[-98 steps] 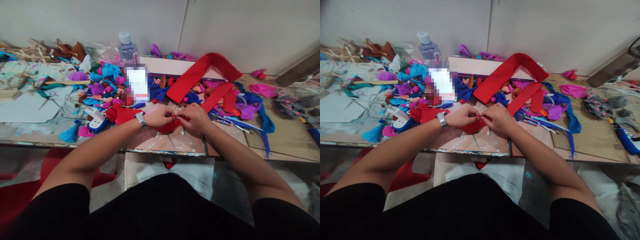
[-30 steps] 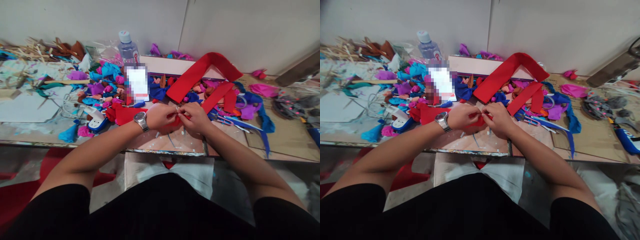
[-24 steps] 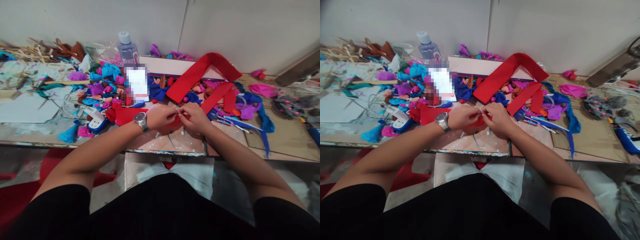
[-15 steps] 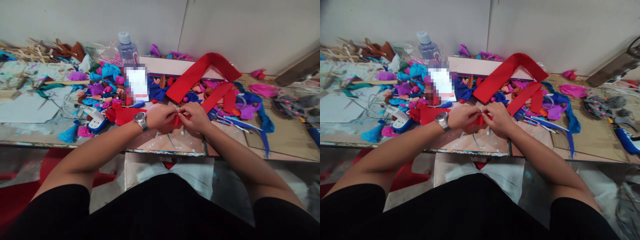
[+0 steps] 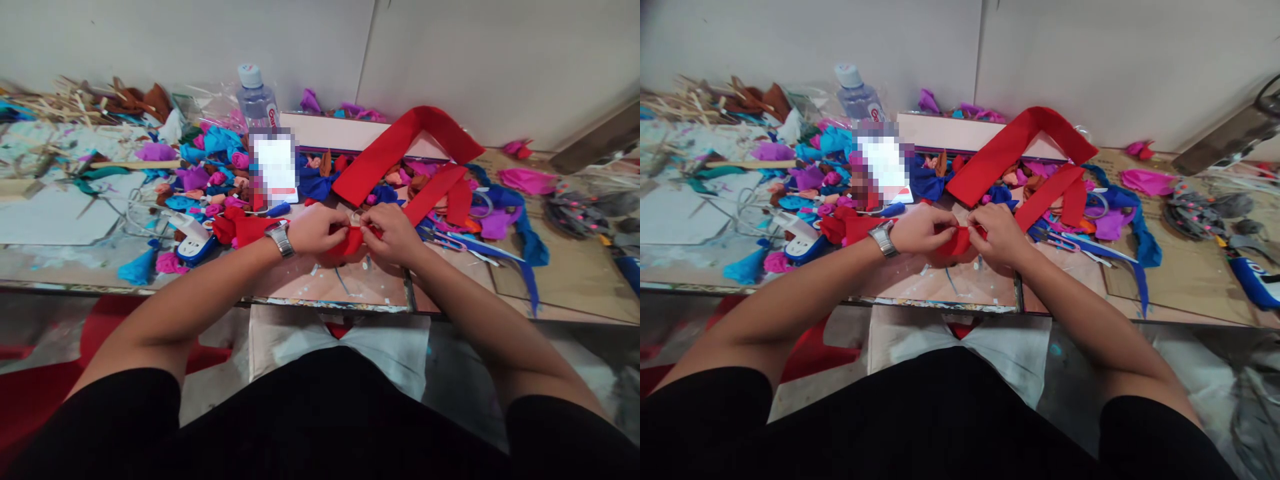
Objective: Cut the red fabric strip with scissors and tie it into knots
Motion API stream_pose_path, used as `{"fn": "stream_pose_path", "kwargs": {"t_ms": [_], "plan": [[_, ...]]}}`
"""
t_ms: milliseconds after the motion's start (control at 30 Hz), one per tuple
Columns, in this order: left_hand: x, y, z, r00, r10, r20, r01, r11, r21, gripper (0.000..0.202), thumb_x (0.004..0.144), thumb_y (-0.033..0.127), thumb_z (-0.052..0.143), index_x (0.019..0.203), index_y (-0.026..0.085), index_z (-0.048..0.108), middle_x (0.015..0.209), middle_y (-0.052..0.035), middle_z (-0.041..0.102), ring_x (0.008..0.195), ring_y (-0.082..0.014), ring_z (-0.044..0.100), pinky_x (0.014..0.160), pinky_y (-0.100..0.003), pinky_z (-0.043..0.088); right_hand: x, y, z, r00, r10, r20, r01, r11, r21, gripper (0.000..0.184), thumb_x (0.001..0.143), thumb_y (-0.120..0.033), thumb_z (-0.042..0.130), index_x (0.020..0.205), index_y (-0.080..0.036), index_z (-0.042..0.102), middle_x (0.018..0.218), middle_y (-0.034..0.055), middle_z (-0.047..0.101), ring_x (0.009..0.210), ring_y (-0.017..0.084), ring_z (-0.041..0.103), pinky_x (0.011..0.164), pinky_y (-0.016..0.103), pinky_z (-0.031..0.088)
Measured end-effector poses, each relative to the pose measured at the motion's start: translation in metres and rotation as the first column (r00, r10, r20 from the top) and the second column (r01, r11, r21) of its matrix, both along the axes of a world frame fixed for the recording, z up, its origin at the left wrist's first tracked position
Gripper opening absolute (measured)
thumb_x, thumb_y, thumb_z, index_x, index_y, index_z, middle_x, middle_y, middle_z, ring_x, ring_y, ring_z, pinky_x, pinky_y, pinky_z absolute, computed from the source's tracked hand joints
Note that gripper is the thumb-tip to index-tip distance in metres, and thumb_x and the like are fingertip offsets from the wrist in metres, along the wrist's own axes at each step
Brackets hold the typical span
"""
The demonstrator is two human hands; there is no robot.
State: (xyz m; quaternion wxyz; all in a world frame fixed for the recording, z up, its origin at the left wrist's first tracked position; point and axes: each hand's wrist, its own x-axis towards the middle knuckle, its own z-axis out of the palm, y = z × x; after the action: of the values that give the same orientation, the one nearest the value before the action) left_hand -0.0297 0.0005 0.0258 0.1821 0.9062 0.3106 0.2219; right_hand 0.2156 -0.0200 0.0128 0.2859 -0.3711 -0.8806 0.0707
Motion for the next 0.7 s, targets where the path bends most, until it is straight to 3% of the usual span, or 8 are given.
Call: {"fn": "stream_pose_path", "kwargs": {"t_ms": [167, 500, 700], "plan": [[-0.002, 0.002, 0.003, 1.000, -0.011, -0.004, 0.010, 0.997, -0.073, 0.029, 0.092, 0.033, 0.054, 0.089, 0.017, 0.079, 0.075, -0.0027, 0.074, 0.062, -0.0131, 0.060, 0.062, -0.029, 0.039, 0.000, 0.001, -0.001, 1.000, -0.005, 0.004, 0.005, 1.000, -0.001, 0.004, 0.093, -0.024, 0.062, 0.090, -0.022, 0.062, 0.087, 0.0067, 0.071, 0.087, 0.027, 0.063, 0.083, 0.041, 0.036], [-0.007, 0.010, 0.001, 0.999, 0.007, -0.040, -0.011, 0.995, -0.099, 0.027, 0.090, 0.030, 0.056, 0.085, 0.018, 0.079, 0.068, -0.0006, 0.070, 0.059, -0.0121, 0.057, 0.063, -0.028, 0.039, 0.005, 0.003, 0.002, 1.000, 0.024, -0.002, -0.024, 0.999, -0.031, 0.014, 0.097, -0.027, 0.064, 0.102, -0.021, 0.076, 0.089, 0.0070, 0.078, 0.083, 0.025, 0.068, 0.083, 0.040, 0.040], [-0.004, 0.006, 0.000, 0.999, -0.047, 0.011, 0.048, 0.993, -0.110, 0.037, 0.099, 0.043, 0.055, 0.096, 0.017, 0.081, 0.079, -0.0030, 0.076, 0.065, -0.0130, 0.060, 0.063, -0.028, 0.039, 0.001, 0.002, 0.000, 0.999, 0.033, 0.009, -0.033, 0.999, 0.018, 0.013, 0.096, -0.025, 0.064, 0.097, -0.021, 0.076, 0.088, 0.0070, 0.080, 0.085, 0.026, 0.071, 0.084, 0.041, 0.041]]}}
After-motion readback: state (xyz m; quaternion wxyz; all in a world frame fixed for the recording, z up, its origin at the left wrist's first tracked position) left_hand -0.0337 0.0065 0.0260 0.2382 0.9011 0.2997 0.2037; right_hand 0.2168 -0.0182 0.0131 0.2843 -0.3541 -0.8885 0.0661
